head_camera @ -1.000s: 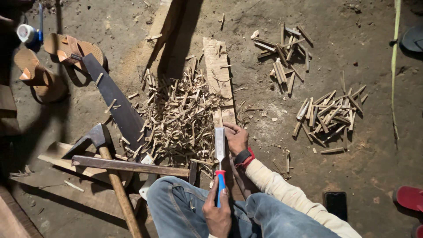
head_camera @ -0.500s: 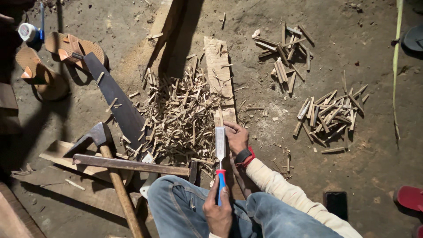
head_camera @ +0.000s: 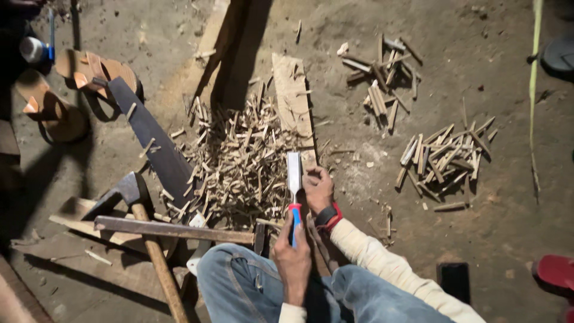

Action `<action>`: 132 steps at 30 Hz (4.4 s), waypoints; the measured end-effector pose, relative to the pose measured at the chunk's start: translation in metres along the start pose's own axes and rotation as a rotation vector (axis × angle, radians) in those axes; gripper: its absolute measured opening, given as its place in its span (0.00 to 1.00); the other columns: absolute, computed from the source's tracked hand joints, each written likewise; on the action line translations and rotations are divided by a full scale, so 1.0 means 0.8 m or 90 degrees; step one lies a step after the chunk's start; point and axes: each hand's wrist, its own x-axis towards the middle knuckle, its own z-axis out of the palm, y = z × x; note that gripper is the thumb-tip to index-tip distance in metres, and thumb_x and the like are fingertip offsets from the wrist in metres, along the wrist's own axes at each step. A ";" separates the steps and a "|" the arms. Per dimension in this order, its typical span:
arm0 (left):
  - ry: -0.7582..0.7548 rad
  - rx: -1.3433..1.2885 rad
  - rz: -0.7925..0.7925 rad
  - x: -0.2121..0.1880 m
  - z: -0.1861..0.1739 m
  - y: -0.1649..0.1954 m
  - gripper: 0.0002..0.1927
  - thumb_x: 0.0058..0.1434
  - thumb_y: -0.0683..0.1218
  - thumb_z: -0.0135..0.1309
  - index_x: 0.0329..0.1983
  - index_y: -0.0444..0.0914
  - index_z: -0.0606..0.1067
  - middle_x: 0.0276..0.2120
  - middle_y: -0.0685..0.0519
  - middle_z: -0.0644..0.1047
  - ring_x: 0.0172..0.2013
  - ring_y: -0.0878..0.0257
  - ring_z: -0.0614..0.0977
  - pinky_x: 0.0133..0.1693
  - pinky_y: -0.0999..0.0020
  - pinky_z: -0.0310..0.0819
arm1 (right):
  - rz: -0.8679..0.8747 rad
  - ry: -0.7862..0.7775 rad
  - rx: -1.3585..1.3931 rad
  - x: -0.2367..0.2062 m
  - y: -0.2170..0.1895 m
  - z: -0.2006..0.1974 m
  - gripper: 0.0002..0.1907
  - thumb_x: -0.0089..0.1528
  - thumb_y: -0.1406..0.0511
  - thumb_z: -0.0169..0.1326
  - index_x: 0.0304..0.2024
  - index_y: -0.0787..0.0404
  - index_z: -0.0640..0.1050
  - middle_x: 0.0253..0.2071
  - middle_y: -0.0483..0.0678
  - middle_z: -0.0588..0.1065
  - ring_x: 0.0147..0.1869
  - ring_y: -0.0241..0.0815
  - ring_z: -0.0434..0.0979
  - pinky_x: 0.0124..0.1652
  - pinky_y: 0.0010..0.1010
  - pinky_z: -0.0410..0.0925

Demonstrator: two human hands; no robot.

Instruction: The person sits on the ground and uses a chisel to carve small wooden pieces, producing wood shavings. They repeatedly pick up pieces, carve them, and place them aside. At one point, they briefly handle a small container before resuming carving.

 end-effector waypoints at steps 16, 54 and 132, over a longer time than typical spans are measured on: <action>-0.028 -0.507 -0.229 0.010 -0.006 -0.027 0.24 0.66 0.46 0.55 0.66 0.39 0.74 0.32 0.42 0.81 0.17 0.64 0.73 0.14 0.70 0.61 | 0.091 -0.044 0.094 -0.002 -0.021 0.005 0.13 0.62 0.73 0.59 0.48 0.66 0.74 0.37 0.50 0.81 0.38 0.35 0.80 0.36 0.24 0.73; 0.042 -0.474 -0.163 -0.022 -0.034 -0.095 0.24 0.65 0.45 0.52 0.65 0.39 0.70 0.29 0.47 0.80 0.15 0.69 0.74 0.15 0.75 0.64 | 0.114 -0.124 0.161 0.015 -0.046 -0.029 0.17 0.67 0.74 0.55 0.57 0.69 0.72 0.37 0.56 0.77 0.36 0.43 0.80 0.34 0.35 0.78; 0.052 0.062 0.046 0.026 0.030 0.001 0.19 0.65 0.47 0.55 0.58 0.37 0.79 0.41 0.41 0.83 0.40 0.52 0.84 0.42 0.60 0.78 | -0.121 0.018 -0.103 0.008 -0.029 0.004 0.25 0.58 0.75 0.59 0.57 0.61 0.70 0.53 0.47 0.75 0.43 0.40 0.83 0.40 0.28 0.76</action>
